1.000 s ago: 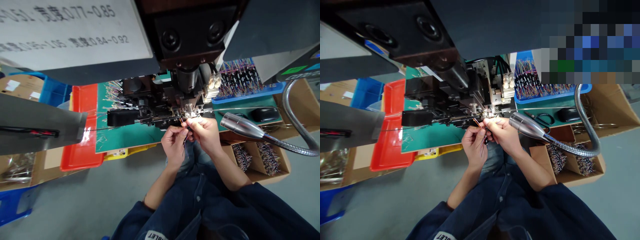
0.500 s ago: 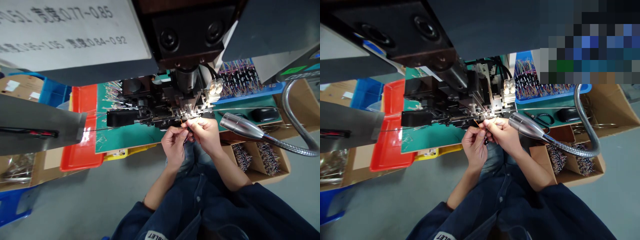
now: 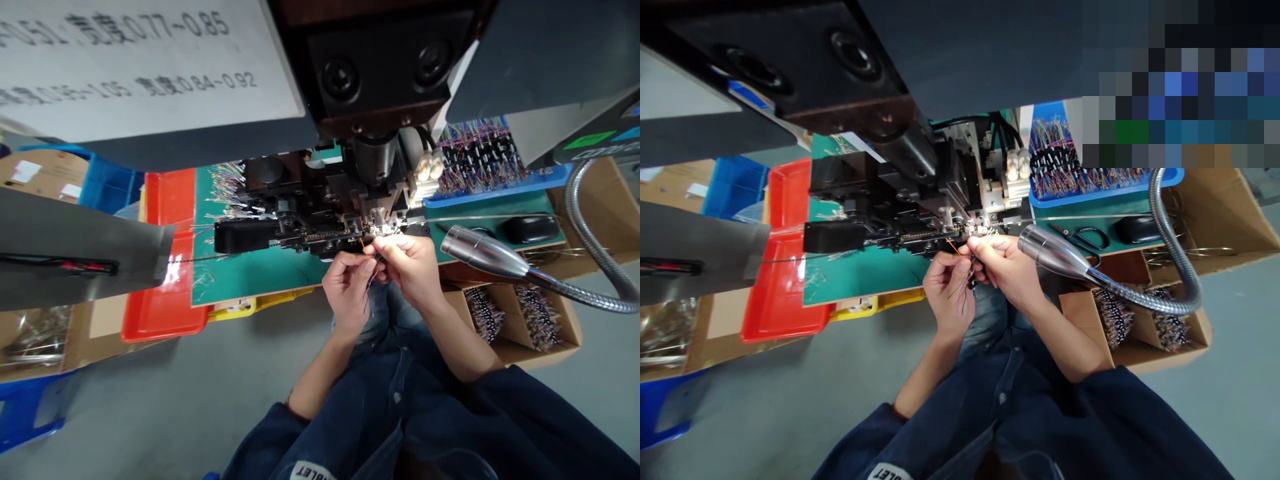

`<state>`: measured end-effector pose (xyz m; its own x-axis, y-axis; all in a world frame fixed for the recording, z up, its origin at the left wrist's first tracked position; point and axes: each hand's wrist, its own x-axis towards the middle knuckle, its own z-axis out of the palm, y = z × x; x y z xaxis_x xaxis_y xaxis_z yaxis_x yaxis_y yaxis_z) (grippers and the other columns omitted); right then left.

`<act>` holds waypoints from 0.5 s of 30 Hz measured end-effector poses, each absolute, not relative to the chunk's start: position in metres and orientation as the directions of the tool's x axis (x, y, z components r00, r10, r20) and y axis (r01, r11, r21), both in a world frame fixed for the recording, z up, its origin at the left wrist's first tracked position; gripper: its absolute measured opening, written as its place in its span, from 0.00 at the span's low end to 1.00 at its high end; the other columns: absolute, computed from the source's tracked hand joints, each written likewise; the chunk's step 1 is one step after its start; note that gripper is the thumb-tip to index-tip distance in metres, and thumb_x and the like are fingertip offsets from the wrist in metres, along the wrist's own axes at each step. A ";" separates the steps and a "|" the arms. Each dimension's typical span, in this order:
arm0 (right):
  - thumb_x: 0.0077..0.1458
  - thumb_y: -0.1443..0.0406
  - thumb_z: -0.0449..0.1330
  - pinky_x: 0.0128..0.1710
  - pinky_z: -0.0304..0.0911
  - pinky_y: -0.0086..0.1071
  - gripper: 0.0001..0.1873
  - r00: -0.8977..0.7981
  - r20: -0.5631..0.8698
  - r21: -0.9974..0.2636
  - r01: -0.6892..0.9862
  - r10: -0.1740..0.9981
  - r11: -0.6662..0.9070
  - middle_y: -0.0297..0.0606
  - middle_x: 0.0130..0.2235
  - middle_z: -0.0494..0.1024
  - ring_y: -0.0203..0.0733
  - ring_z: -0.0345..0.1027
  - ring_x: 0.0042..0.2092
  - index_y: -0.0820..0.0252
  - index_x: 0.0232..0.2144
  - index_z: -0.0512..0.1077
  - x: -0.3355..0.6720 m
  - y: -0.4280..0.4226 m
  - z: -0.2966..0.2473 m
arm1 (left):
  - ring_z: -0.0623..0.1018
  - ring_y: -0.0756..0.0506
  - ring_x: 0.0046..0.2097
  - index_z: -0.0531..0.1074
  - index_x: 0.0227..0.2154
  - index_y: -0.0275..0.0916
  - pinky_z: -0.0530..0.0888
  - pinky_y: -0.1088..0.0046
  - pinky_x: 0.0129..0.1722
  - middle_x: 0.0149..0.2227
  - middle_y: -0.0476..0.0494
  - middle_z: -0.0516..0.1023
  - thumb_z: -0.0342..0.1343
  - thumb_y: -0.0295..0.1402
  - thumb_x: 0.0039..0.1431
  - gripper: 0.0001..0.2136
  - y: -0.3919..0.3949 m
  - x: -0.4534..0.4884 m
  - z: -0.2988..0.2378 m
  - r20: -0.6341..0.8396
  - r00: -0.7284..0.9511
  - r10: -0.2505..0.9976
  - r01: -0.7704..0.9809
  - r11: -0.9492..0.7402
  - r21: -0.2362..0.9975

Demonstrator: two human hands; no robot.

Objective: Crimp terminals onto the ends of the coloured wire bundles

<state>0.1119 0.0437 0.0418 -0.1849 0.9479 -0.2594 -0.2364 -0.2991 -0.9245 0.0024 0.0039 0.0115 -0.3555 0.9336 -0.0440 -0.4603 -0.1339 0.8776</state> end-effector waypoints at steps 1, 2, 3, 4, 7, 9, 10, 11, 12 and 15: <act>0.65 0.44 0.74 0.19 0.59 0.30 0.22 -0.190 -0.250 -0.928 -0.234 0.949 -0.291 0.31 0.21 0.73 0.34 0.61 0.20 0.55 0.34 0.89 0.112 0.044 0.042 | 0.82 0.51 0.25 0.79 0.34 0.41 0.83 0.75 0.28 0.29 0.52 0.85 0.79 0.45 0.64 0.17 0.004 0.002 0.012 -0.042 -0.351 0.935 -0.463 -0.135 0.876; 0.65 0.44 0.73 0.19 0.59 0.30 0.22 -0.196 -0.236 -0.933 -0.228 0.952 -0.278 0.31 0.21 0.73 0.34 0.61 0.20 0.55 0.34 0.89 0.112 0.044 0.043 | 0.82 0.51 0.25 0.79 0.33 0.40 0.83 0.75 0.28 0.29 0.52 0.84 0.79 0.45 0.64 0.17 0.004 0.002 0.012 -0.041 -0.344 0.938 -0.465 -0.132 0.875; 0.65 0.44 0.73 0.18 0.59 0.30 0.22 -0.204 -0.217 -0.941 -0.218 0.955 -0.260 0.31 0.21 0.74 0.34 0.61 0.20 0.55 0.34 0.90 0.113 0.044 0.043 | 0.81 0.51 0.25 0.78 0.33 0.40 0.83 0.75 0.28 0.28 0.52 0.84 0.79 0.45 0.65 0.17 0.004 0.001 0.012 -0.041 -0.333 0.942 -0.466 -0.127 0.876; 0.65 0.44 0.73 0.18 0.59 0.29 0.22 -0.210 -0.197 -0.949 -0.204 0.958 -0.240 0.30 0.21 0.73 0.33 0.59 0.19 0.55 0.35 0.90 0.114 0.044 0.044 | 0.81 0.51 0.24 0.78 0.33 0.40 0.83 0.75 0.28 0.27 0.52 0.83 0.78 0.45 0.65 0.18 0.004 0.001 0.012 -0.043 -0.319 0.947 -0.465 -0.117 0.877; 0.65 0.47 0.75 0.18 0.58 0.29 0.19 -0.217 -0.165 -0.967 -0.158 0.962 -0.201 0.28 0.18 0.70 0.32 0.55 0.18 0.55 0.39 0.91 0.116 0.044 0.044 | 0.80 0.51 0.23 0.78 0.33 0.40 0.83 0.74 0.28 0.24 0.54 0.80 0.79 0.47 0.64 0.19 0.004 0.000 0.011 -0.045 -0.283 0.958 -0.464 -0.095 0.881; 0.65 0.47 0.75 0.18 0.60 0.31 0.19 -0.217 -0.173 -0.968 -0.142 0.961 -0.206 0.27 0.17 0.68 0.33 0.55 0.18 0.56 0.37 0.91 0.117 0.043 0.044 | 0.80 0.50 0.23 0.78 0.33 0.40 0.83 0.73 0.28 0.25 0.54 0.80 0.79 0.46 0.64 0.18 0.003 0.000 0.010 -0.049 -0.272 0.961 -0.455 -0.084 0.887; 0.65 0.47 0.75 0.18 0.61 0.31 0.19 -0.214 -0.177 -0.967 -0.145 0.961 -0.211 0.27 0.16 0.67 0.34 0.55 0.18 0.56 0.36 0.91 0.117 0.043 0.044 | 0.81 0.50 0.24 0.78 0.33 0.40 0.83 0.73 0.28 0.26 0.53 0.81 0.78 0.45 0.65 0.18 0.002 0.000 0.009 -0.051 -0.270 0.962 -0.447 -0.078 0.891; 0.66 0.47 0.74 0.18 0.61 0.31 0.19 -0.211 -0.181 -0.964 -0.153 0.961 -0.215 0.28 0.17 0.67 0.34 0.55 0.18 0.55 0.34 0.90 0.117 0.043 0.044 | 0.81 0.50 0.25 0.78 0.33 0.40 0.83 0.73 0.28 0.27 0.52 0.82 0.78 0.44 0.65 0.17 0.002 -0.001 0.009 -0.053 -0.268 0.962 -0.440 -0.073 0.895; 0.67 0.47 0.74 0.18 0.60 0.31 0.20 -0.207 -0.184 -0.961 -0.169 0.961 -0.220 0.28 0.17 0.68 0.34 0.55 0.18 0.55 0.34 0.90 0.117 0.043 0.044 | 0.82 0.50 0.26 0.78 0.34 0.40 0.83 0.73 0.29 0.29 0.51 0.83 0.78 0.44 0.66 0.16 0.001 -0.001 0.009 -0.054 -0.269 0.962 -0.435 -0.071 0.898; 0.67 0.47 0.73 0.17 0.56 0.29 0.20 -0.207 -0.197 -0.945 -0.221 0.958 -0.242 0.30 0.20 0.73 0.33 0.57 0.18 0.55 0.33 0.89 0.116 0.044 0.045 | 0.84 0.49 0.27 0.79 0.34 0.40 0.84 0.73 0.30 0.29 0.50 0.85 0.78 0.43 0.66 0.16 0.000 -0.001 0.009 -0.042 -0.281 0.959 -0.437 -0.089 0.895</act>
<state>0.1158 0.0436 0.0446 -0.2069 0.9583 -0.1970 -0.2211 -0.2420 -0.9448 -0.0010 -0.0003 0.0095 -0.2815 0.9586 -0.0422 -0.4370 -0.0889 0.8951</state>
